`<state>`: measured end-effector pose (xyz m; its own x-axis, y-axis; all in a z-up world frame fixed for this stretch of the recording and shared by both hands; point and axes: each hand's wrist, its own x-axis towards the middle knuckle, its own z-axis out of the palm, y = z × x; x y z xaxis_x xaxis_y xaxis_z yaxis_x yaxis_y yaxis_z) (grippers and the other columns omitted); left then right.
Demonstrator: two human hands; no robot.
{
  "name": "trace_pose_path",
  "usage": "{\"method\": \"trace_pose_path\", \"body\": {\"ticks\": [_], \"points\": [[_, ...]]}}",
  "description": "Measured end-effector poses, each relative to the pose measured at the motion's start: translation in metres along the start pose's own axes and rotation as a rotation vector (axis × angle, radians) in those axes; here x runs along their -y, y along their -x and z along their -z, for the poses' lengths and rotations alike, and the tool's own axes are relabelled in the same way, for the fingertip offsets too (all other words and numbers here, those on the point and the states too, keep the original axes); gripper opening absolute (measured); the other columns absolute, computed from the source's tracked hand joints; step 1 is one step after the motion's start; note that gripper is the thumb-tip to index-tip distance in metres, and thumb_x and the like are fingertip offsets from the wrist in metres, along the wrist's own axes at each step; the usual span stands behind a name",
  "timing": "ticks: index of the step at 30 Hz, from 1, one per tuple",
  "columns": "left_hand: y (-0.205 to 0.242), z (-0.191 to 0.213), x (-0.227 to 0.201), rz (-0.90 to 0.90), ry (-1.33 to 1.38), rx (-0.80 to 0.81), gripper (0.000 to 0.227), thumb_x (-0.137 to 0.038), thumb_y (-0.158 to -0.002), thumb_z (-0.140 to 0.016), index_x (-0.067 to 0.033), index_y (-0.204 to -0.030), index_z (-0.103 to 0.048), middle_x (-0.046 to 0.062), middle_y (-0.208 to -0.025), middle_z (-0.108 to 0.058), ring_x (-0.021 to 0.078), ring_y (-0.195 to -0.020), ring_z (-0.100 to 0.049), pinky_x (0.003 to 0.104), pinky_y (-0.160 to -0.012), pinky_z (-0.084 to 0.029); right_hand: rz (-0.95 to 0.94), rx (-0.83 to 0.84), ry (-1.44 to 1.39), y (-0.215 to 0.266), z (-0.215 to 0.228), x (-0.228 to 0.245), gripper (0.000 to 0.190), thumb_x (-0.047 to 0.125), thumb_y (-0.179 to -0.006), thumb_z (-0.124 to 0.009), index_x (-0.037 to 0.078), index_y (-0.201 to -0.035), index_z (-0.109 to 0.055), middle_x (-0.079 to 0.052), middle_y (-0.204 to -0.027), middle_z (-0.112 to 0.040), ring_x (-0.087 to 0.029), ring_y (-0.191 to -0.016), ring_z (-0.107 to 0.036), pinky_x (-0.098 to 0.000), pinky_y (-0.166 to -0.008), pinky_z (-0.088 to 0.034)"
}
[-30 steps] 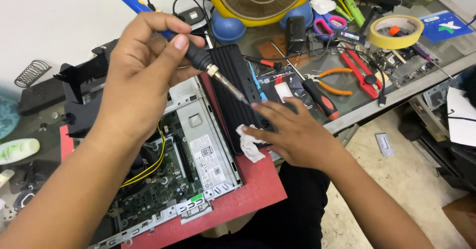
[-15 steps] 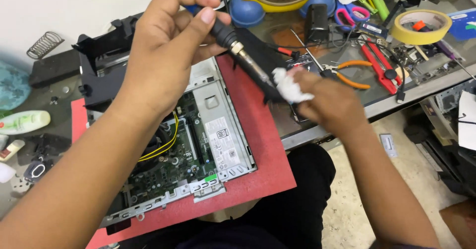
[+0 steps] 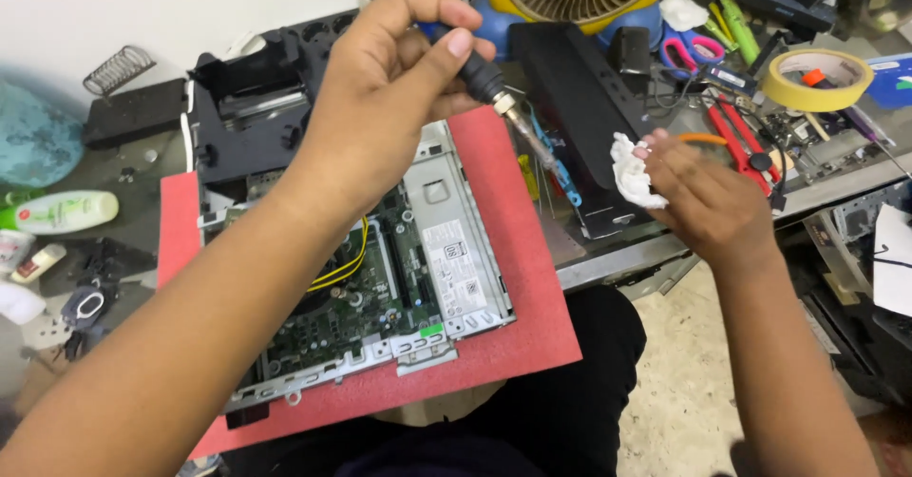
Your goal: The person uses a soldering iron to work on the motherboard of a disassembled electronic device, likely a DVD player, resting on their lap. They manipulate the board with their hands and use a soldering iron to apply heat to specific components.
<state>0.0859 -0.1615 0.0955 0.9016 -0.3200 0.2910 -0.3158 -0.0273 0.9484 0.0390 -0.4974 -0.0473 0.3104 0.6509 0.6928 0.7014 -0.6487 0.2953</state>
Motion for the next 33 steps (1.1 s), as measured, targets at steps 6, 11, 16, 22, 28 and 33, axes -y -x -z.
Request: {"method": "trace_pose_path", "body": {"ticks": [6, 11, 16, 22, 28, 33], "points": [[0.003, 0.001, 0.001, -0.025, 0.063, 0.008, 0.007, -0.018, -0.103, -0.059, -0.0187, -0.109, -0.063, 0.003, -0.101, -0.074, 0.0076, -0.093, -0.073, 0.023, -0.080, -0.068, -0.052, 0.251, -0.042, 0.033, 0.000, 0.003, 0.039, 0.005, -0.107, -0.052, -0.002, -0.145, -0.055, -0.023, -0.149, -0.058, -0.038, -0.141, -0.058, -0.0448, -0.116, -0.049], [0.007, 0.006, -0.003, -0.042, -0.014, 0.062, 0.009, -0.022, -0.103, -0.055, -0.0193, -0.108, -0.062, 0.003, -0.100, -0.075, 0.0054, -0.094, -0.071, 0.023, -0.083, -0.066, -0.300, 0.375, -0.309, 0.041, -0.003, 0.009, 0.059, -0.002, -0.089, -0.065, 0.004, -0.147, -0.053, -0.020, -0.153, -0.054, -0.038, -0.145, -0.053, -0.0490, -0.111, -0.051], [0.020, 0.023, 0.002, -0.121, -0.032, 0.062, 0.015, -0.015, -0.106, -0.054, -0.0217, -0.120, -0.053, 0.002, -0.111, -0.068, 0.0108, -0.112, -0.075, 0.023, -0.076, -0.065, -0.417, 0.348, -0.178, -0.004, 0.019, 0.040, 0.067, 0.016, -0.090, -0.066, -0.001, -0.153, -0.049, -0.019, -0.147, -0.060, -0.039, -0.140, -0.054, -0.0585, -0.124, -0.035], [0.043, 0.040, -0.012, -0.018, -0.056, 0.012, 0.017, -0.014, -0.104, -0.054, -0.0217, -0.113, -0.042, 0.010, -0.099, -0.082, 0.0091, -0.081, -0.070, 0.024, -0.073, -0.062, -0.172, 0.263, 0.045, -0.055, -0.023, 0.070, 0.008, 0.013, -0.089, -0.077, 0.015, -0.096, -0.076, -0.002, -0.094, -0.067, -0.027, -0.092, -0.063, -0.0415, -0.079, -0.047], [0.055, 0.056, -0.011, -0.008, 0.005, 0.024, 0.017, -0.015, -0.102, -0.055, -0.0208, -0.112, -0.042, 0.010, -0.100, -0.081, 0.0110, -0.080, -0.070, 0.025, -0.071, -0.062, 0.078, 0.539, 0.423, -0.059, -0.053, 0.075, 0.019, 0.005, -0.077, -0.068, 0.021, -0.071, -0.059, 0.000, -0.075, -0.052, -0.025, -0.077, -0.050, -0.0389, -0.071, -0.039], [0.064, 0.064, -0.009, 0.016, -0.004, 0.007, 0.017, -0.017, -0.101, -0.056, -0.0207, -0.112, -0.044, 0.009, -0.099, -0.082, 0.0112, -0.085, -0.073, 0.026, -0.072, -0.066, 0.196, 0.586, 0.442, -0.055, -0.063, 0.076, 0.018, 0.007, -0.085, -0.065, 0.019, -0.072, -0.062, -0.002, -0.067, -0.058, -0.026, -0.077, -0.050, -0.0416, -0.074, -0.042]]}}
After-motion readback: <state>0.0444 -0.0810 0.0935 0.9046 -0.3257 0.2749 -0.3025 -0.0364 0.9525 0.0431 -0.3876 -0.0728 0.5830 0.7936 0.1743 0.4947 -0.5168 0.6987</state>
